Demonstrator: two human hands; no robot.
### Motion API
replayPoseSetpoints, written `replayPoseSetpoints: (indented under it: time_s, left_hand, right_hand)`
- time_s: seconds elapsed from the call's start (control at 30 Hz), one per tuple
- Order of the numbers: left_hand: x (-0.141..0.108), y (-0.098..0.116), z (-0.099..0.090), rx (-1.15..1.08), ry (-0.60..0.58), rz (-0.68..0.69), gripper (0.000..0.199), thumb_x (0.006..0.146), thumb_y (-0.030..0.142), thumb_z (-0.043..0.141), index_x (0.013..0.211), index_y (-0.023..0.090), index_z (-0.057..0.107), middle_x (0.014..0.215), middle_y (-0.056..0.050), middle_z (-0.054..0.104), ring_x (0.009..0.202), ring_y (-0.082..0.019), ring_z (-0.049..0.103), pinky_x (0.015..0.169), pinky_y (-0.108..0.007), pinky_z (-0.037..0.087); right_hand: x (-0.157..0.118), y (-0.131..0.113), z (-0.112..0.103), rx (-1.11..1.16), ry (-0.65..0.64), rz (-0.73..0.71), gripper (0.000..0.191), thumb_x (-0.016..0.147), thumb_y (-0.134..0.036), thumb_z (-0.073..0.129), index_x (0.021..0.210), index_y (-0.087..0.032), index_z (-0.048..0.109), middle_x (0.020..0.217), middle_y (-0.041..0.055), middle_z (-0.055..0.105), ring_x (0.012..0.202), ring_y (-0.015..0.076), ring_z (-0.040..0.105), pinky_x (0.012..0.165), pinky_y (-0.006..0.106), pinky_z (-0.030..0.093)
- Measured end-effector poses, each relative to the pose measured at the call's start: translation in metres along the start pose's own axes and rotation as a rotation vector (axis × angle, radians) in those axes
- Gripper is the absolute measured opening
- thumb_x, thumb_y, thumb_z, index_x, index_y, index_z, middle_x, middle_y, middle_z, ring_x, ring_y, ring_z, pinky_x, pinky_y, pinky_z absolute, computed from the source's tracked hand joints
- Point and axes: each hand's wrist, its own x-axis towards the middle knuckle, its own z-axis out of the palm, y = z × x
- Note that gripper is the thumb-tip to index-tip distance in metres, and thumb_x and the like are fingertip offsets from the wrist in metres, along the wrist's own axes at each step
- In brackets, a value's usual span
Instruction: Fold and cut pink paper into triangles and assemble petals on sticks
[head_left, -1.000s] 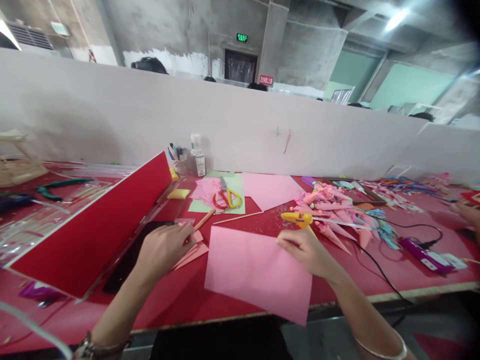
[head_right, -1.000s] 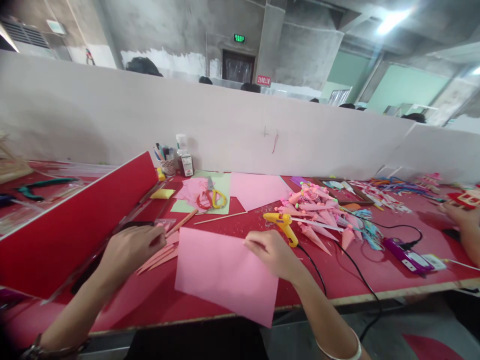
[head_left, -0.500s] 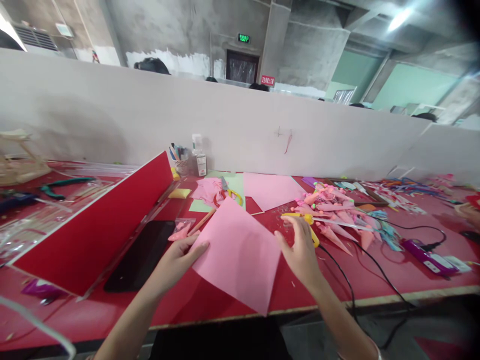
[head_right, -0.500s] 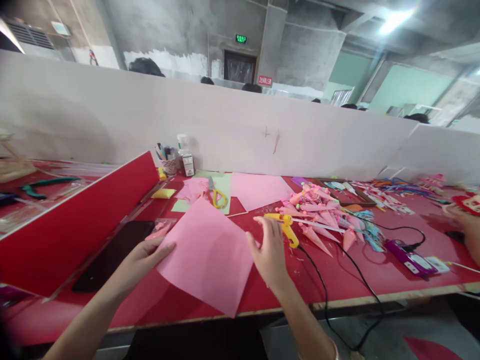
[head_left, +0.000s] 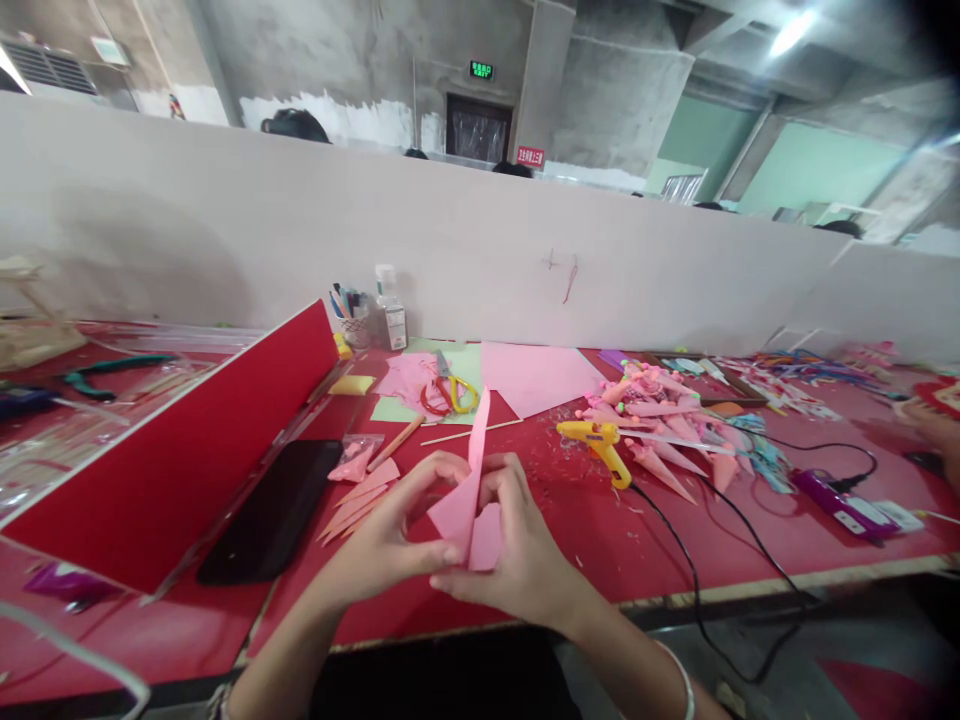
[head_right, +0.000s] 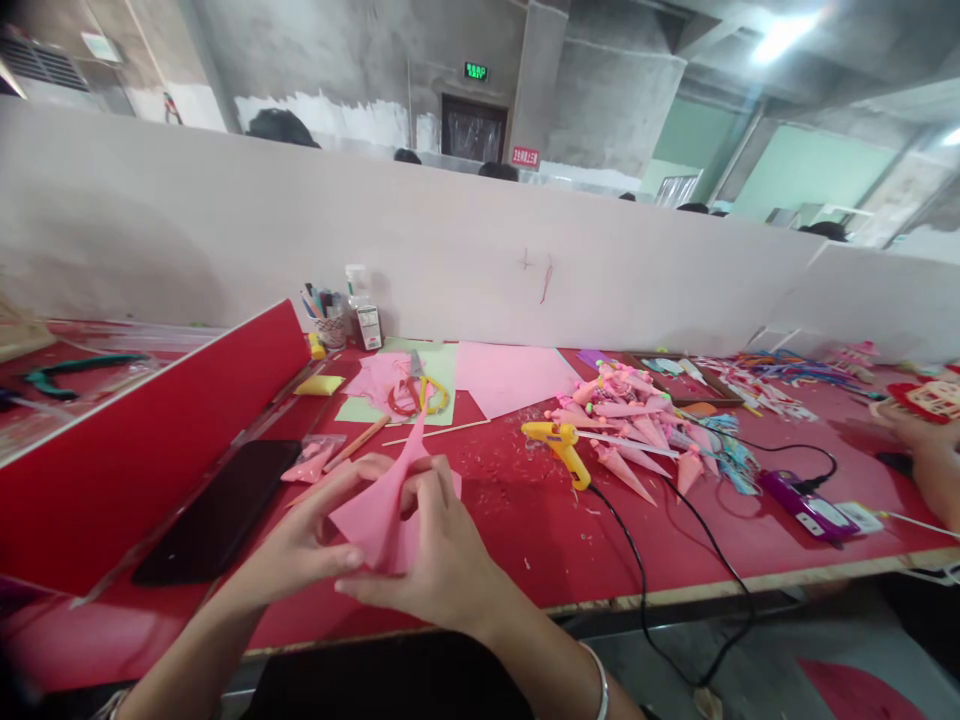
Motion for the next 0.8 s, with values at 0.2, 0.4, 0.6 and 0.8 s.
replayPoseSetpoints:
  time_s: [0.2, 0.4, 0.6, 0.8]
  left_hand:
    - [0.009, 0.001, 0.006, -0.024, 0.001, 0.04, 0.046, 0.066, 0.057, 0.059, 0.093, 0.021, 0.05, 0.101, -0.007, 0.048, 0.093, -0.022, 0.049, 0.082, -0.032, 0.043]
    - [0.003, -0.007, 0.004, 0.149, 0.156, -0.04, 0.041, 0.072, 0.049, 0.058, 0.101, 0.021, 0.052, 0.105, -0.008, 0.053, 0.102, -0.024, 0.048, 0.088, -0.034, 0.04]
    - [-0.001, -0.009, -0.015, 0.179, 0.335, -0.297, 0.025, 0.076, 0.041, 0.053, 0.082, 0.018, 0.058, 0.08, -0.004, 0.063, 0.081, -0.02, 0.058, 0.074, -0.031, 0.047]
    - [-0.015, -0.014, -0.062, 0.378, 0.577, -0.379, 0.029, 0.077, 0.04, 0.05, 0.09, 0.015, 0.056, 0.086, -0.007, 0.062, 0.083, -0.024, 0.059, 0.075, -0.035, 0.049]
  right_hand:
    - [0.002, -0.005, -0.005, -0.001, -0.051, 0.005, 0.055, 0.059, -0.041, 0.071, 0.1, -0.022, 0.039, 0.099, 0.0038, 0.042, 0.089, 0.0177, 0.048, 0.075, 0.033, 0.046]
    - [0.008, -0.007, -0.008, 0.008, -0.047, -0.067, 0.038, 0.069, -0.027, 0.06, 0.102, -0.021, 0.042, 0.1, 0.0046, 0.046, 0.09, 0.0176, 0.05, 0.077, 0.032, 0.045]
    - [0.016, 0.013, -0.022, -0.146, 0.235, 0.003, 0.018, 0.083, -0.019, 0.041, 0.096, -0.018, 0.052, 0.089, 0.0071, 0.059, 0.084, 0.019, 0.057, 0.073, 0.031, 0.045]
    - [0.021, 0.024, -0.06, -0.387, 0.429, 0.004, 0.018, 0.085, -0.025, 0.041, 0.088, -0.018, 0.056, 0.08, 0.0075, 0.063, 0.078, 0.0211, 0.059, 0.066, 0.03, 0.044]
